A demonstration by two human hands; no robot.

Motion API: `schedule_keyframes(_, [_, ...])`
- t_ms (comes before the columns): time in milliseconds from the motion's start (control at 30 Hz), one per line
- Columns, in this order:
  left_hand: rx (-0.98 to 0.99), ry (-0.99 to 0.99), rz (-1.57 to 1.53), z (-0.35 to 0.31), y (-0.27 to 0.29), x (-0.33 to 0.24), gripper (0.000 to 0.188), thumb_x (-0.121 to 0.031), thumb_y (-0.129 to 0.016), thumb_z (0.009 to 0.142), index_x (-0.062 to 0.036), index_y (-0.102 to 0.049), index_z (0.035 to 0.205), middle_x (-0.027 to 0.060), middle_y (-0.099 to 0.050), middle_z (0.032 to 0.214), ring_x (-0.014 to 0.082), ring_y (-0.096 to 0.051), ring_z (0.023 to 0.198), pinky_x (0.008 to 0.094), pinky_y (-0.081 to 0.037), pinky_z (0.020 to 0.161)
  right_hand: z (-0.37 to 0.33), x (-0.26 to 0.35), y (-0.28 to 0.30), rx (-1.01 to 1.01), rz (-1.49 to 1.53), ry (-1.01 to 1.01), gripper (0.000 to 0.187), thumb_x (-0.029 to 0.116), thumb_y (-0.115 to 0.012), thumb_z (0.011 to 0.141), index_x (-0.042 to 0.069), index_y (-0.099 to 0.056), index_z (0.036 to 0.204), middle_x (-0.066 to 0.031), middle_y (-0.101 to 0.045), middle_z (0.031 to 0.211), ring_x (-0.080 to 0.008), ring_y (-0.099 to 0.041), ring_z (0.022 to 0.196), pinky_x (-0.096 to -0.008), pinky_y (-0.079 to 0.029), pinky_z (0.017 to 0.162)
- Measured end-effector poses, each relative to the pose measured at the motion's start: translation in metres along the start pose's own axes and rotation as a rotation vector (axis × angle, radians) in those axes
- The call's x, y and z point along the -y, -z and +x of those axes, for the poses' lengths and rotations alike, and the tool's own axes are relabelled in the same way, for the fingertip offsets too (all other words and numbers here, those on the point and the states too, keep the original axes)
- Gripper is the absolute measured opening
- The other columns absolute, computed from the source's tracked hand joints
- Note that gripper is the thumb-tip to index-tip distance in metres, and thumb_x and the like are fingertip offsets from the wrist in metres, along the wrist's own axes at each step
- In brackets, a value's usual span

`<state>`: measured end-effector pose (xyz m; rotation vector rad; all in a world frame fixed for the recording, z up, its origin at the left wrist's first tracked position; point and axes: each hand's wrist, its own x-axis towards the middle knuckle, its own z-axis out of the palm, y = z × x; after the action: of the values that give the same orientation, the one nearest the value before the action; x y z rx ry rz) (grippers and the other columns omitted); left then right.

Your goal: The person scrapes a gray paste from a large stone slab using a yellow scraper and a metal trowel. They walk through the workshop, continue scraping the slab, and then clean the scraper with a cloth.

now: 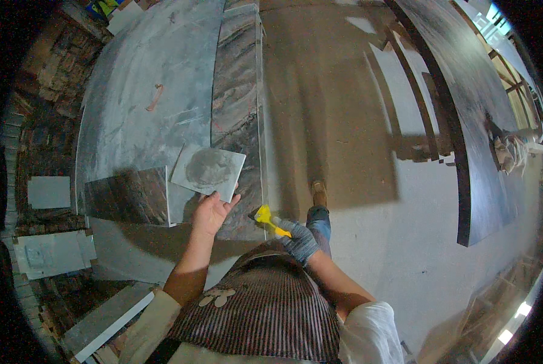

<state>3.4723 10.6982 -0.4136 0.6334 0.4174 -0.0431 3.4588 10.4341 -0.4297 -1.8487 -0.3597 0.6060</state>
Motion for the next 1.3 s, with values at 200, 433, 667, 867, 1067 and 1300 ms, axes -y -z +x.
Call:
schedule_keyframes(200, [0.01, 0.004, -0.006, 0.002, 0.0, 0.0, 0.046, -0.003, -0.053, 0.084, -0.0062, -0.039, 0.128, 0.0145, -0.047, 0.128, 0.0356, -0.045, 0.119, 0.0532, -0.041, 0.096, -0.014, -0.099, -0.035, 0.077, 0.479, -0.106, 0.048, -0.002, -0.065, 0.077, 0.01, -0.055, 0.122, -0.0134, -0.059, 0.111, -0.0256, -0.057, 0.101, -0.0328, -0.044, 0.088])
schedule_keyframes(433, [0.03, 0.003, -0.024, 0.002, -0.002, 0.0, 0.047, -0.002, -0.055, 0.082, -0.0089, -0.042, 0.126, 0.0136, -0.049, 0.125, 0.0357, -0.047, 0.116, 0.055, -0.042, 0.094, -0.024, -0.125, -0.043, 0.103, 0.676, -0.183, 0.041, 0.0, -0.068, 0.075, 0.01, -0.059, 0.114, -0.0097, -0.061, 0.1, -0.0202, -0.06, 0.08, -0.0289, -0.048, 0.075])
schedule_keyframes(667, [0.014, 0.003, -0.023, 0.002, -0.002, 0.0, 0.048, -0.001, -0.056, 0.081, -0.0074, -0.042, 0.126, 0.0129, -0.049, 0.125, 0.0347, -0.048, 0.115, 0.0551, -0.041, 0.095, -0.039, -0.077, -0.006, -0.259, 0.72, -0.307, 0.033, 0.008, -0.062, 0.084, 0.007, -0.054, 0.115, -0.0059, -0.058, 0.104, -0.0152, -0.057, 0.087, -0.0259, -0.048, 0.075])
schedule_keyframes(867, [0.004, 0.013, -0.102, 0.002, 0.007, 0.002, 0.053, 0.006, -0.051, 0.08, -0.009, -0.04, 0.129, 0.0117, -0.045, 0.13, 0.0328, -0.044, 0.12, 0.0581, -0.038, 0.097, -0.027, -0.031, 0.029, -0.206, 0.47, -0.252, 0.036, 0.027, -0.052, 0.091, 0.002, -0.052, 0.118, -0.0036, -0.058, 0.097, -0.0146, -0.053, 0.085, -0.0256, -0.043, 0.079])
schedule_keyframes(1067, [0.03, -0.035, 0.024, 0.0, 0.007, 0.007, 0.057, 0.012, -0.048, 0.078, -0.0096, -0.04, 0.13, 0.0087, -0.047, 0.128, 0.0272, -0.046, 0.119, 0.0438, -0.041, 0.096, 0.041, 0.051, 0.014, 0.062, 0.609, -0.284, 0.033, 0.036, -0.055, 0.089, 0.009, -0.059, 0.107, 0.0006, -0.056, 0.073, -0.0081, -0.05, 0.058, -0.0219, -0.038, 0.05])
schedule_keyframes(1300, [-0.076, 0.011, 0.064, -0.004, 0.028, 0.016, 0.05, 0.009, -0.05, 0.08, -0.0054, -0.043, 0.127, 0.0096, -0.052, 0.121, 0.0263, -0.052, 0.109, 0.041, -0.044, 0.09, 0.105, 0.087, -0.007, 0.235, 0.582, -0.527, 0.031, 0.024, -0.056, 0.089, 0.005, -0.058, 0.114, -0.0009, -0.062, 0.092, -0.0081, -0.055, 0.077, -0.021, -0.044, 0.064])
